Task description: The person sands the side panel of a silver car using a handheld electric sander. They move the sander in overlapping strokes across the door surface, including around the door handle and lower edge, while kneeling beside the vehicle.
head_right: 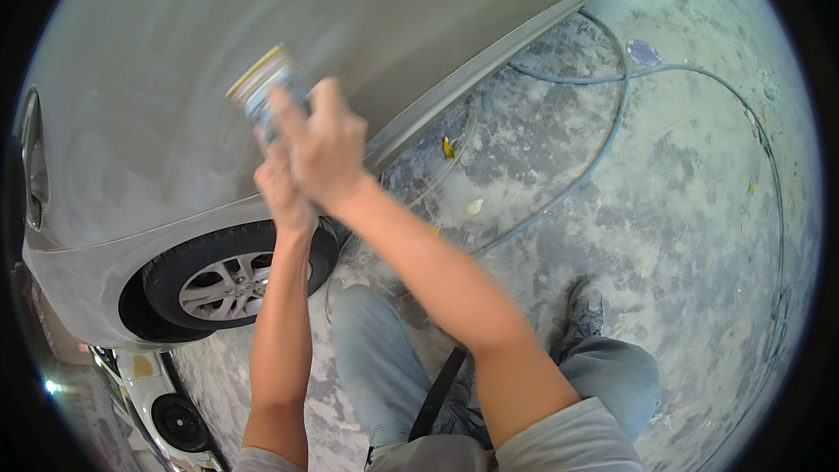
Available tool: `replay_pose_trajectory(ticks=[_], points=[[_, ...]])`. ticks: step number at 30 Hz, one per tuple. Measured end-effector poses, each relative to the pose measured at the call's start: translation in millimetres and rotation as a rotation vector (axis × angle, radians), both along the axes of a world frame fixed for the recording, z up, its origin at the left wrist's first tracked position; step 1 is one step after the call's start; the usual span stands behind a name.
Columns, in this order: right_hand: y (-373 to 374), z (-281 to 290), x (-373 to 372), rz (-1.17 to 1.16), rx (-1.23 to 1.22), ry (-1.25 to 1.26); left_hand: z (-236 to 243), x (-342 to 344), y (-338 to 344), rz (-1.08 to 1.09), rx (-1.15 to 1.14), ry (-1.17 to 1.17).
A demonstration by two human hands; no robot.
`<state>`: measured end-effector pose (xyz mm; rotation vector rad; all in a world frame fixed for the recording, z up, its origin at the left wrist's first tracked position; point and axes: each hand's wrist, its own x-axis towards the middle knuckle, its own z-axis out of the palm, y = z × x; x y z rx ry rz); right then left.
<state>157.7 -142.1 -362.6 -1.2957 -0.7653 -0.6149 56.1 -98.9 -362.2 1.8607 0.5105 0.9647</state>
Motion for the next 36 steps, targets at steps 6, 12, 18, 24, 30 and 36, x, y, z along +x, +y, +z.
replay_pose_trajectory(ticks=[6, 12, 18, 24, 30, 36], points=[[-13, 12, 86, -0.225, 0.131, 0.19, 38, 107, -35, 0.044, 0.073, 0.125], [-4, 16, -9, -0.014, 0.047, 0.016, 9, -6, -6, 0.02, -0.067, -0.046], [-13, -2, 0, 0.058, -0.079, 0.074, -13, 5, 1, 0.005, -0.084, 0.0], [-32, -25, 34, -0.01, -0.212, 0.237, -24, 63, -33, 0.041, -0.187, -0.028], [-32, -19, 17, 0.026, -0.218, 0.256, -10, 39, -31, 0.034, -0.191, 0.016], [-32, -8, 14, 0.112, -0.274, 0.342, 1, 38, -29, 0.034, -0.227, 0.049]])
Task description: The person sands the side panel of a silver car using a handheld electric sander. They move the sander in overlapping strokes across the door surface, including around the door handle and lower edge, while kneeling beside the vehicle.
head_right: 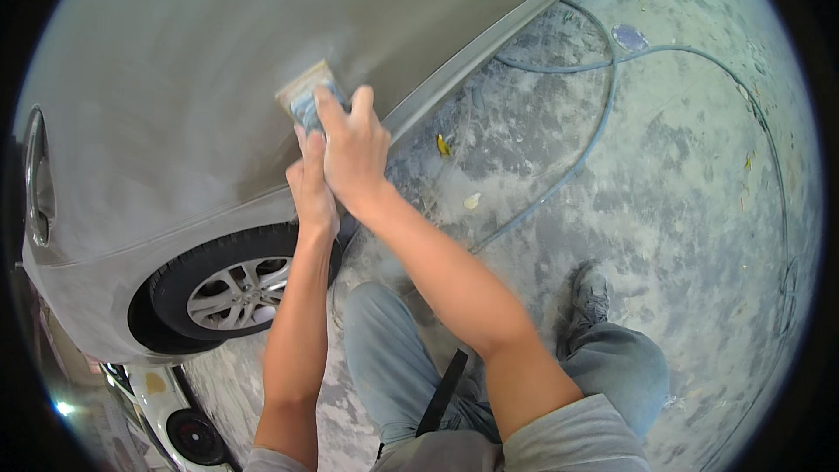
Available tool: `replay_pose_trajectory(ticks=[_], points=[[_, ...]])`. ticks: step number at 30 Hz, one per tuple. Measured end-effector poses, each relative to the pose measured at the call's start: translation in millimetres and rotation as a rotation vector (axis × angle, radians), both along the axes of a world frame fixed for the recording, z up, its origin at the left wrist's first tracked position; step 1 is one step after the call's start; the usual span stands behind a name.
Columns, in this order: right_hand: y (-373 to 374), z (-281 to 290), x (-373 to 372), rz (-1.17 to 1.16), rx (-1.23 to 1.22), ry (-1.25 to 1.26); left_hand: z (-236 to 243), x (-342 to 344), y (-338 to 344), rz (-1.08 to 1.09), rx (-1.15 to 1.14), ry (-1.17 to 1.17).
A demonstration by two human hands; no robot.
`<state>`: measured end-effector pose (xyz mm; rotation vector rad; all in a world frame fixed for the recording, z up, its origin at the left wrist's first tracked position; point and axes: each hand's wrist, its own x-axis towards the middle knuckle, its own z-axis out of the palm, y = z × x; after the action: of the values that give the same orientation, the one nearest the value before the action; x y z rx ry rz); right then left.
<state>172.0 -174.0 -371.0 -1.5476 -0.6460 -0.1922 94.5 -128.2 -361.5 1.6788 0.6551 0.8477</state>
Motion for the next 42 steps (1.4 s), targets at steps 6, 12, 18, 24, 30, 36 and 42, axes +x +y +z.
replay_pose_trajectory(ticks=[6, 12, 18, 24, 30, 36, 42], points=[[-2, 3, 1, -0.109, 0.072, 0.044, 6, 2, 3, -0.038, -0.063, 0.189], [-2, 2, 0, -0.001, -0.05, 0.094, 7, 0, 1, 0.028, -0.135, 0.131], [-1, 3, -8, -0.121, 0.011, 0.021, 9, -7, 0, -0.01, -0.087, 0.155], [-5, 9, 2, -0.02, -0.035, 0.044, 14, 1, -7, 0.06, -0.085, 0.145], [-6, 8, 27, -0.181, 0.004, 0.06, 14, 36, -1, 0.008, -0.036, 0.217], [-4, -7, -19, 0.103, -0.099, -0.064, -22, -31, 1, 0.088, -0.189, -0.055], [-12, -21, 25, -0.13, -0.023, -0.051, -30, 28, 1, -0.001, -0.074, 0.045]])
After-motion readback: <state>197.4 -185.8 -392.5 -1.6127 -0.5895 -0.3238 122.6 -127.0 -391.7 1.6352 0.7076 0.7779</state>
